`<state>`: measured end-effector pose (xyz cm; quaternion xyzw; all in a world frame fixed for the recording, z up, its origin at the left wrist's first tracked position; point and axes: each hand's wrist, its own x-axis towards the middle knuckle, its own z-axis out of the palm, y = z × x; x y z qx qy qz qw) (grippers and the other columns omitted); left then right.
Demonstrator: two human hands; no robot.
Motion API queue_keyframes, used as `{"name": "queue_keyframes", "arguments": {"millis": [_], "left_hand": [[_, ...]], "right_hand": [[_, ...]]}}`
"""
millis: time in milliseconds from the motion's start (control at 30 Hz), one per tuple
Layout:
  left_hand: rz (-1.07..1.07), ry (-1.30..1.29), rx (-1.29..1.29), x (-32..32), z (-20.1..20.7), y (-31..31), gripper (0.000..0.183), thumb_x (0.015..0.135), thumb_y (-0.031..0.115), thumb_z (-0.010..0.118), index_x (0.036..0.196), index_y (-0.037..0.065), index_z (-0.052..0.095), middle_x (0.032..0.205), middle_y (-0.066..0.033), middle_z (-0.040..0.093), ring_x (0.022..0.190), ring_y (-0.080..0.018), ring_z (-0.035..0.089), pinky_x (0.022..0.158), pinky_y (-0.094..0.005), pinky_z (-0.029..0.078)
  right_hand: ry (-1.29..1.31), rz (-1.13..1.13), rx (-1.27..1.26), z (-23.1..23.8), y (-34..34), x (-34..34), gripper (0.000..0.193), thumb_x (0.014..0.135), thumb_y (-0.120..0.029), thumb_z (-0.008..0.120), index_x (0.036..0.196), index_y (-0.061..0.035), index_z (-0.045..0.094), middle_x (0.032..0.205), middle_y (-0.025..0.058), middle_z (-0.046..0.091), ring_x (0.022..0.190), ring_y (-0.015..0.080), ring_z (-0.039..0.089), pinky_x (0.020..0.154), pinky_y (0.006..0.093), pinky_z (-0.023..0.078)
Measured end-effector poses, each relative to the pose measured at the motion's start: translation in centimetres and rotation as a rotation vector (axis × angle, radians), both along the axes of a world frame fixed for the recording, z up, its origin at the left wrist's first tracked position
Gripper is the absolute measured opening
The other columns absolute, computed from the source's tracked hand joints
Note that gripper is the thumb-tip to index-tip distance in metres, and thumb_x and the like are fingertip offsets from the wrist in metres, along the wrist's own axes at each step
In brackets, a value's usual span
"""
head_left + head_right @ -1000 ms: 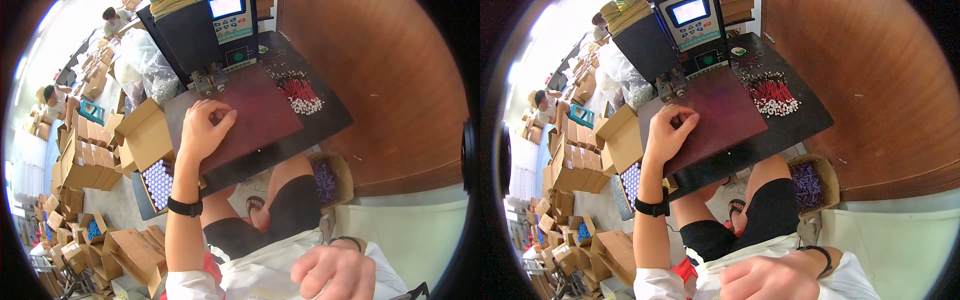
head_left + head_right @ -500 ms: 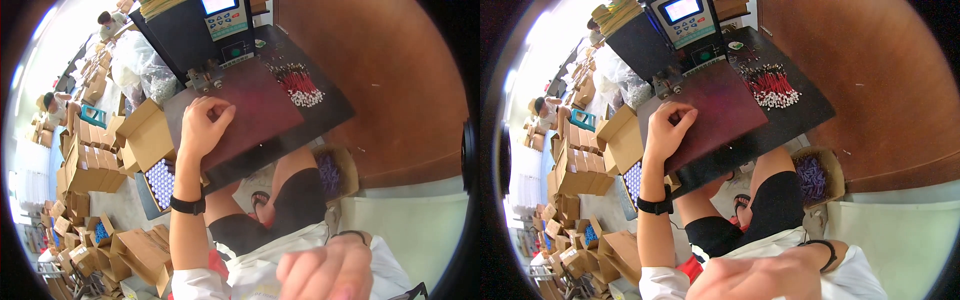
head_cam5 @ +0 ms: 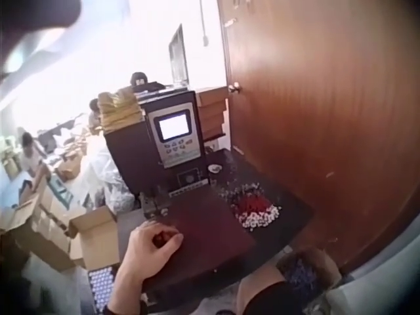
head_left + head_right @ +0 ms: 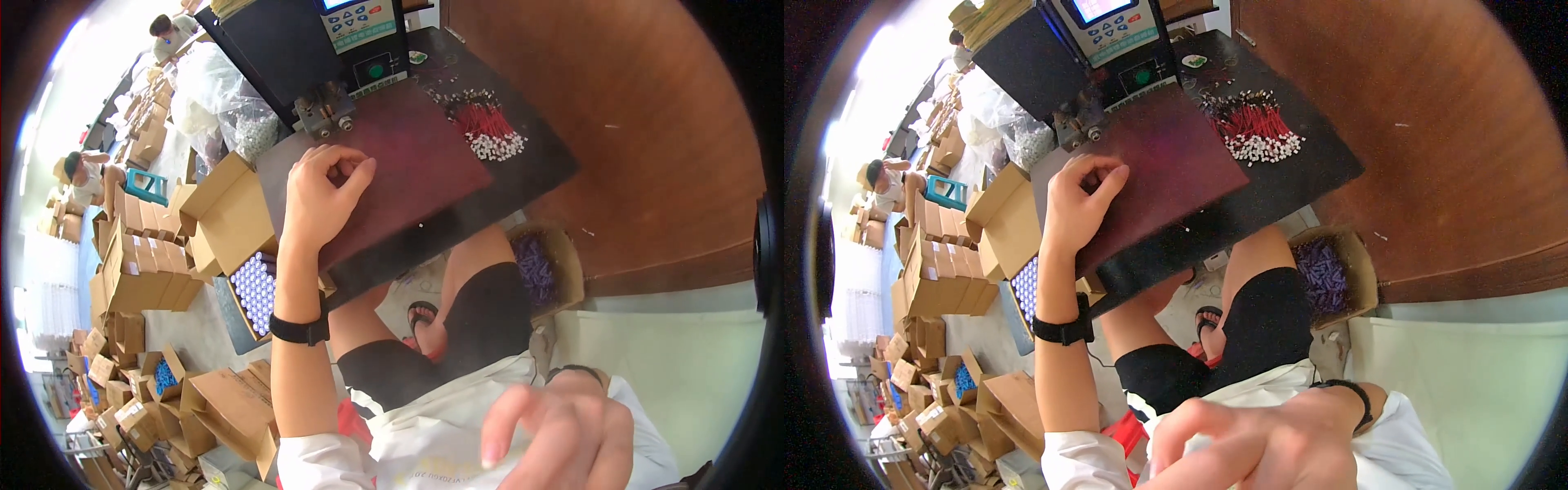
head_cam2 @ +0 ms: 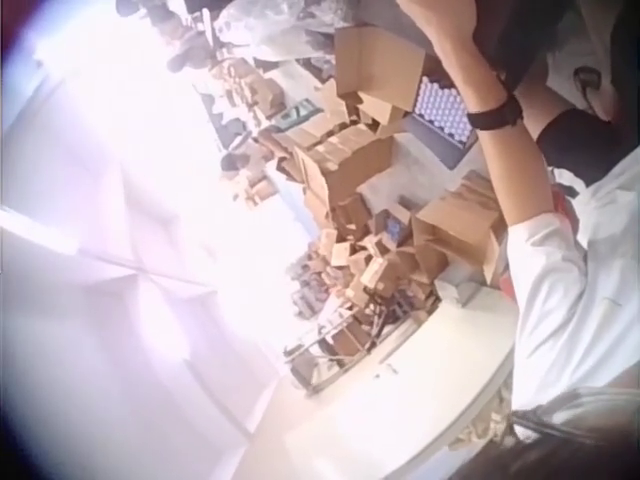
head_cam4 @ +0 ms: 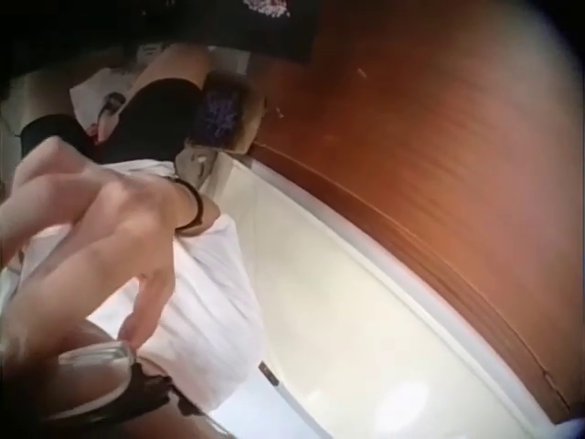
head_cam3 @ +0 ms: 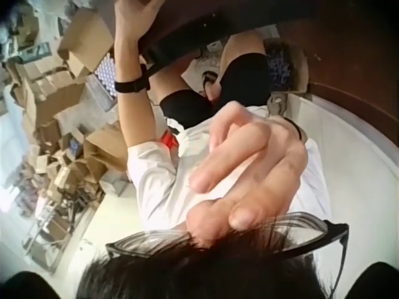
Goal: The person picks up a battery from a box and a wire from the table, then positions them under the welding machine to join them together. They repeat this process for several batteries, occasionally moving finished pieces aside on the table.
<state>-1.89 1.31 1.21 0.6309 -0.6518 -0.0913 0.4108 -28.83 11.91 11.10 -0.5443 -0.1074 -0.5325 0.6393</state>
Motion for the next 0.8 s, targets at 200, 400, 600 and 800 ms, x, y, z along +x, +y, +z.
{"name": "queue_keyframes", "arguments": {"millis": [200,400,600,800], "left_hand": [[-0.012,0.003,0.001,-0.3,0.2,0.1,0.021,0.087,0.019,0.076,0.096,-0.001,0.075,0.081,-0.0095,0.064,0.07,-0.016,0.057,0.069,-0.0303,0.048],[0.027,0.024,0.017,0.3,-0.1,0.9,0.02,0.087,0.017,0.075,0.095,-0.002,0.074,0.079,-0.0095,0.063,0.069,-0.0156,0.057,0.067,-0.03,0.048],[0.025,0.037,0.006,-0.5,0.5,-0.1,0.021,0.088,0.017,0.075,0.096,-0.002,0.074,0.078,-0.0089,0.064,0.068,-0.0142,0.056,0.067,-0.0295,0.048],[0.056,0.036,0.013,0.3,0.2,0.6,0.021,0.088,0.018,0.075,0.096,-0.002,0.074,0.08,-0.0101,0.066,0.07,-0.015,0.06,0.068,-0.0298,0.049]], "right_hand": [[0.113,-0.255,-0.234,-4.8,-5.6,-2.1,0.022,0.084,-0.021,0.085,0.084,-0.0112,0.066,0.093,0.0127,0.079,0.081,0.023,0.061,0.071,0.0315,0.048],[0.845,-0.745,0.082,-10.6,-15.9,-4.1,0.011,0.098,-0.009,0.068,0.091,-0.0006,0.068,0.088,0.0063,0.072,0.085,0.0114,0.064,0.077,0.0268,0.05],[1.313,-0.979,-0.132,-17.7,-26.1,-7.0,0.031,0.087,-0.031,0.077,0.091,-0.0008,0.071,0.085,0.0154,0.07,0.083,0.0269,0.069,0.075,0.0375,0.052],[1.621,-0.936,-0.141,-18.4,-26.4,-4.1,0.037,0.081,-0.037,0.08,0.091,-0.0022,0.073,0.093,0.0185,0.073,0.093,0.0354,0.071,0.079,0.0452,0.055]]}}
